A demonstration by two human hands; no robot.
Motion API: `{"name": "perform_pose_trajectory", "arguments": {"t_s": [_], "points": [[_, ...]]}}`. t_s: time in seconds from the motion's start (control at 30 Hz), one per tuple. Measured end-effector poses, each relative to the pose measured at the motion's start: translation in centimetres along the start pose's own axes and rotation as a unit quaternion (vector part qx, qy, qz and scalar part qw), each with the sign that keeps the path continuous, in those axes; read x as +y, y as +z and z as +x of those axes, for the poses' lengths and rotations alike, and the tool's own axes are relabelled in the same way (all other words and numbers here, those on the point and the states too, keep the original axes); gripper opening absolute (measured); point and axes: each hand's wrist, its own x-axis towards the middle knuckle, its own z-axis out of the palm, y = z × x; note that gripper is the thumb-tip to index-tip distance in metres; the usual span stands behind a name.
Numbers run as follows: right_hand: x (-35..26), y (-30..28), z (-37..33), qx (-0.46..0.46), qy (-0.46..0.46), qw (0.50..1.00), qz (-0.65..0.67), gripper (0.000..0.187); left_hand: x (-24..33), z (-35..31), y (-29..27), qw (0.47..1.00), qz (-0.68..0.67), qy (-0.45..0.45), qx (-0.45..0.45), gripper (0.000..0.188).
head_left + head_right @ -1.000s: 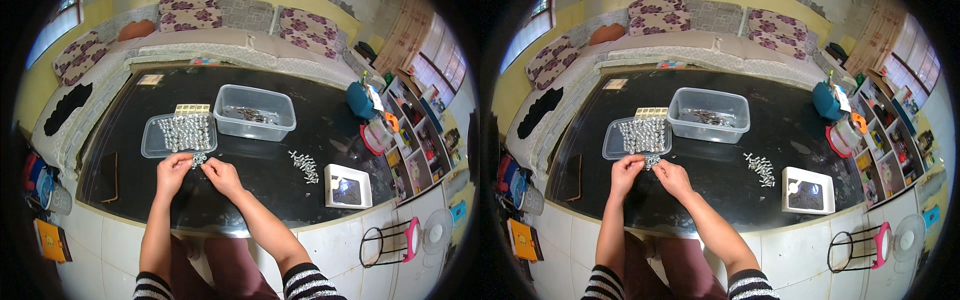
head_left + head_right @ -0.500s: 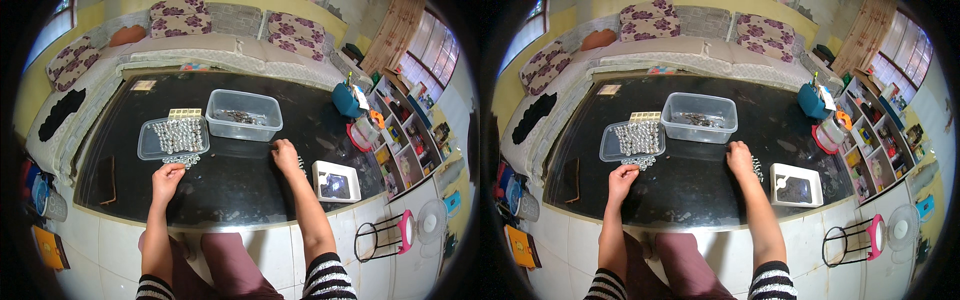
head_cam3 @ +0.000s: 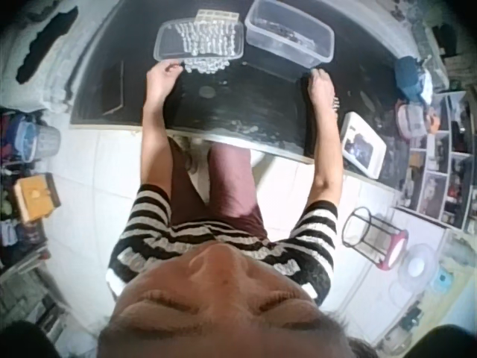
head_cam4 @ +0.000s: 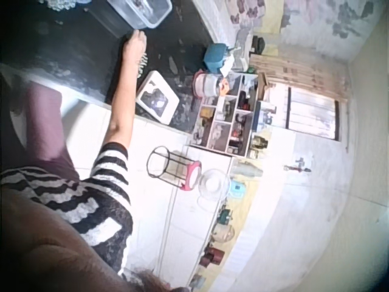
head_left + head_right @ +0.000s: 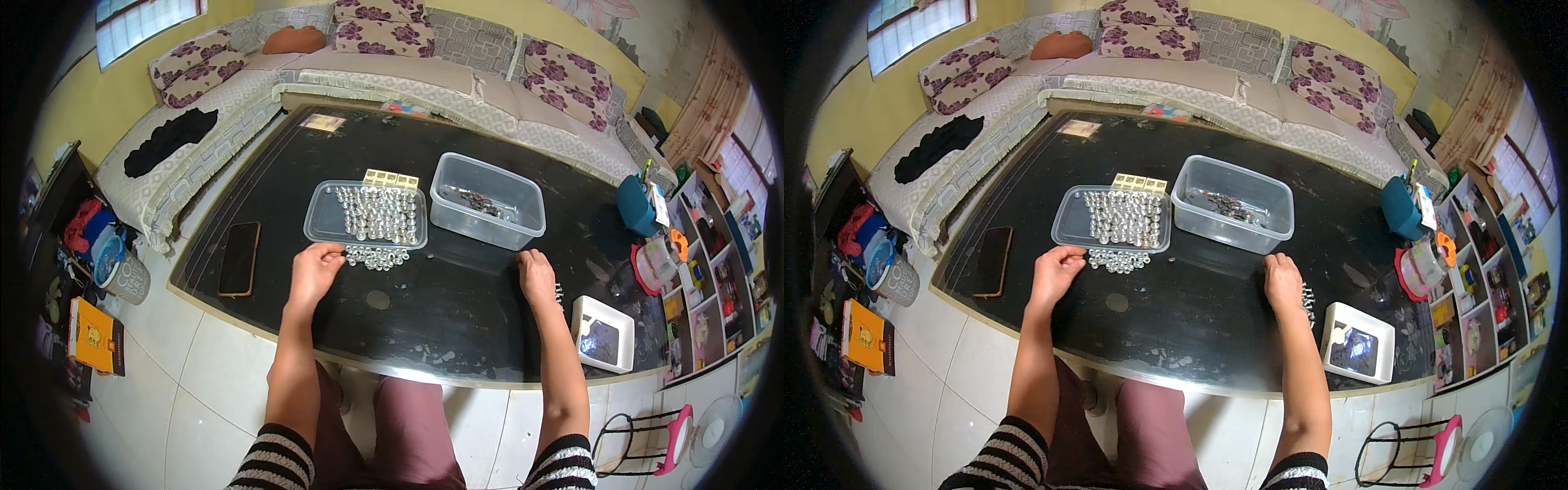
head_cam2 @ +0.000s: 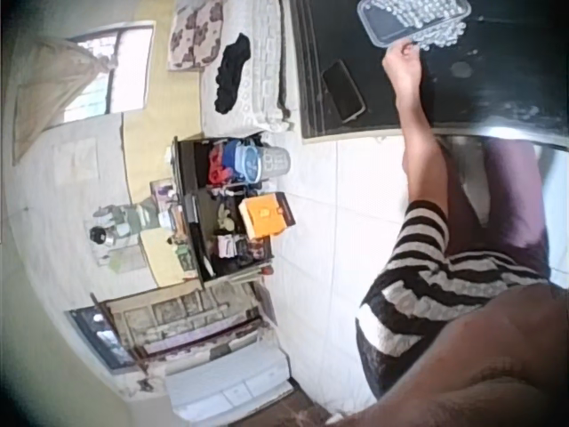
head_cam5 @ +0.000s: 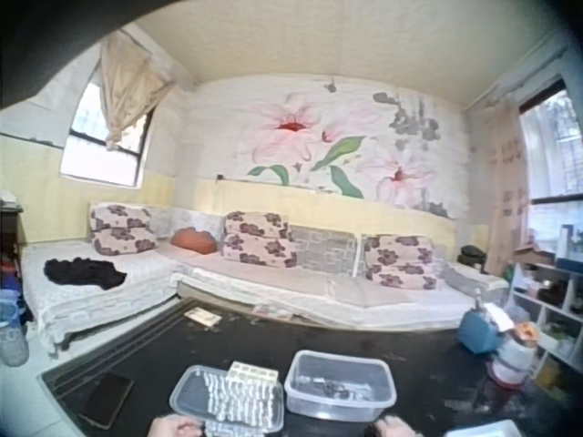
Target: The person picks up and connects small metal components by hand, including a screw and a small cylindrical part, while working over a glass-topped table containing trays of similar parts.
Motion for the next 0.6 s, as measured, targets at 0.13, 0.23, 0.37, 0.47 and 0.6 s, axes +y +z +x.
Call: {"name": "perform_pose_trajectory", "arguments": {"t_s": [0.13,0.23,0.37,0.47,0.6], "points": [[-4.5,-0.7,0.0,0.02,0.045,0.976,0.21,0.005,0.2,0.0,0.7,0.998,0.044,0.021,-0.028,0.021],[-7.3,0.7,-0.3,-0.015,0.162,0.91,0.382,0.008,0.2,0.0,1.2,0.99,0.123,0.052,-0.046,0.017],[-11.0,1.6,0.1,-0.077,0.246,0.721,0.644,0.008,-0.1,0.0,1.5,0.989,0.138,0.041,-0.037,0.015],[-12.8,1.6,0.2,-0.115,0.248,0.673,0.687,0.01,-0.1,0.1,1.4,0.989,0.141,0.026,-0.045,0.014],[-14.0,2.4,0.2,-0.145,0.239,0.668,0.69,0.013,-0.4,0.4,1.3,0.987,0.151,0.026,-0.054,0.012]]}}
